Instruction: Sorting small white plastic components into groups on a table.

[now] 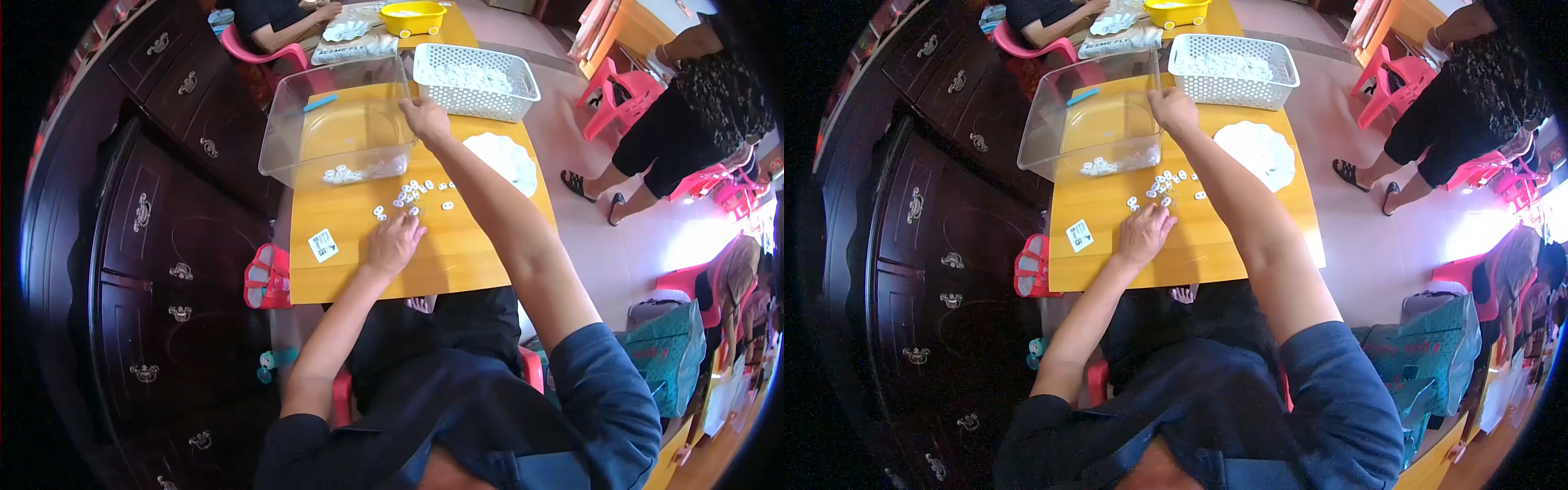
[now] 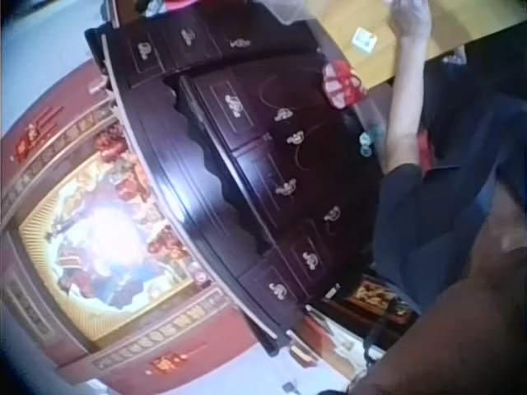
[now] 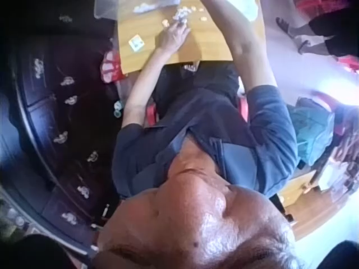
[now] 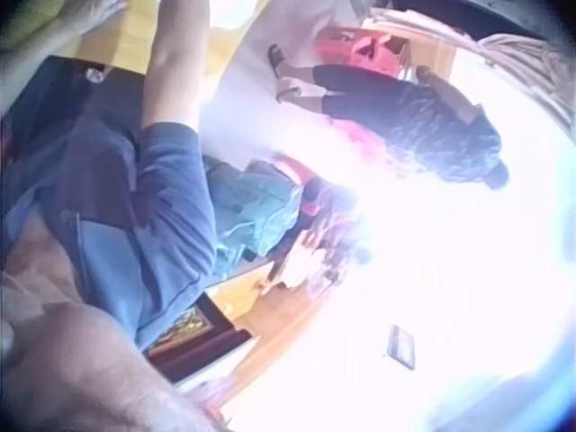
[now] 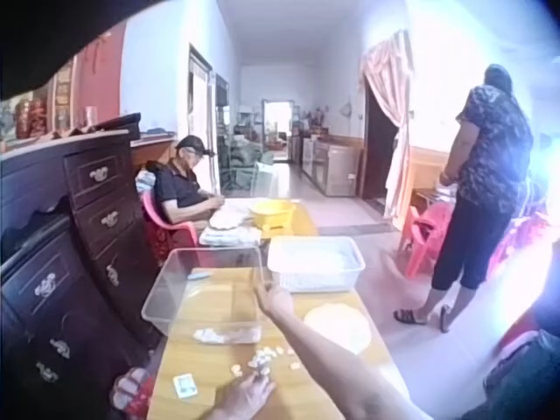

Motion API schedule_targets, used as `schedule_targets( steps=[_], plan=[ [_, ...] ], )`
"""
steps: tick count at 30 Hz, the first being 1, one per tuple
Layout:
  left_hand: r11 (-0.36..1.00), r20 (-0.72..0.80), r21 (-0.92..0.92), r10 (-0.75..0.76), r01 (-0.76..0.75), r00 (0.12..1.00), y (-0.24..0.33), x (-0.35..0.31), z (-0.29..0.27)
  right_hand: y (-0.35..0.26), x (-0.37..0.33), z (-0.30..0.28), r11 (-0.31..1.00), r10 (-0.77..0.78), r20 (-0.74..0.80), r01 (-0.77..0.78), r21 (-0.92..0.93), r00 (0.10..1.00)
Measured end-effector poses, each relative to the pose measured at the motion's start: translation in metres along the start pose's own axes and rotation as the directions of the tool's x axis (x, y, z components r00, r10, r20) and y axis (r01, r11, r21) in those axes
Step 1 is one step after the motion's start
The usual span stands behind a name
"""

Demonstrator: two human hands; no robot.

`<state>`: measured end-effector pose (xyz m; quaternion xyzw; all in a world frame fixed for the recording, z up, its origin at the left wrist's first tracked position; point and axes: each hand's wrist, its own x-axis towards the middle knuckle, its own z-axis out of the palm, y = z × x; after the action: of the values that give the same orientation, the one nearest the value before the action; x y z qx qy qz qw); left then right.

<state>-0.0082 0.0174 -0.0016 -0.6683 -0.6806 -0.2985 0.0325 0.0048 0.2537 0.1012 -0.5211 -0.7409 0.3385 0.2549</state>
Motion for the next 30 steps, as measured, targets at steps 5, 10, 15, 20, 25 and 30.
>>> schedule_targets(
  steps=[5,10,15,20,25,30],
  plan=[
    [1.000,-0.043,-0.025,0.003,-0.004,0.999,-0.004,0.003,-0.003,0.044,-0.039,-0.017,0.885,-0.185,-0.359,0.314,0.344,0.915],
    [0.992,-0.205,-0.129,-0.018,-0.009,0.979,-0.021,-0.017,-0.018,0.087,-0.146,-0.049,0.833,-0.306,-0.323,0.416,0.364,0.896],
    [0.984,-0.238,-0.174,-0.079,0.037,0.968,-0.014,-0.034,-0.035,0.140,-0.220,-0.056,0.907,-0.268,-0.210,0.320,0.273,0.940],
    [0.997,-0.175,-0.077,0.009,-0.023,0.984,0.010,-0.034,-0.035,0.163,-0.263,-0.048,0.884,-0.179,-0.233,0.260,0.388,0.956],
    [0.998,-0.031,0.038,-0.052,0.053,0.998,0.026,-0.016,-0.019,0.155,-0.298,-0.046,0.883,-0.256,-0.170,0.302,0.359,0.952],
    [0.988,0.077,0.154,-0.030,0.017,0.997,0.033,-0.001,-0.007,0.159,-0.314,-0.043,0.864,-0.283,-0.136,0.314,0.393,0.949]
  ],
)
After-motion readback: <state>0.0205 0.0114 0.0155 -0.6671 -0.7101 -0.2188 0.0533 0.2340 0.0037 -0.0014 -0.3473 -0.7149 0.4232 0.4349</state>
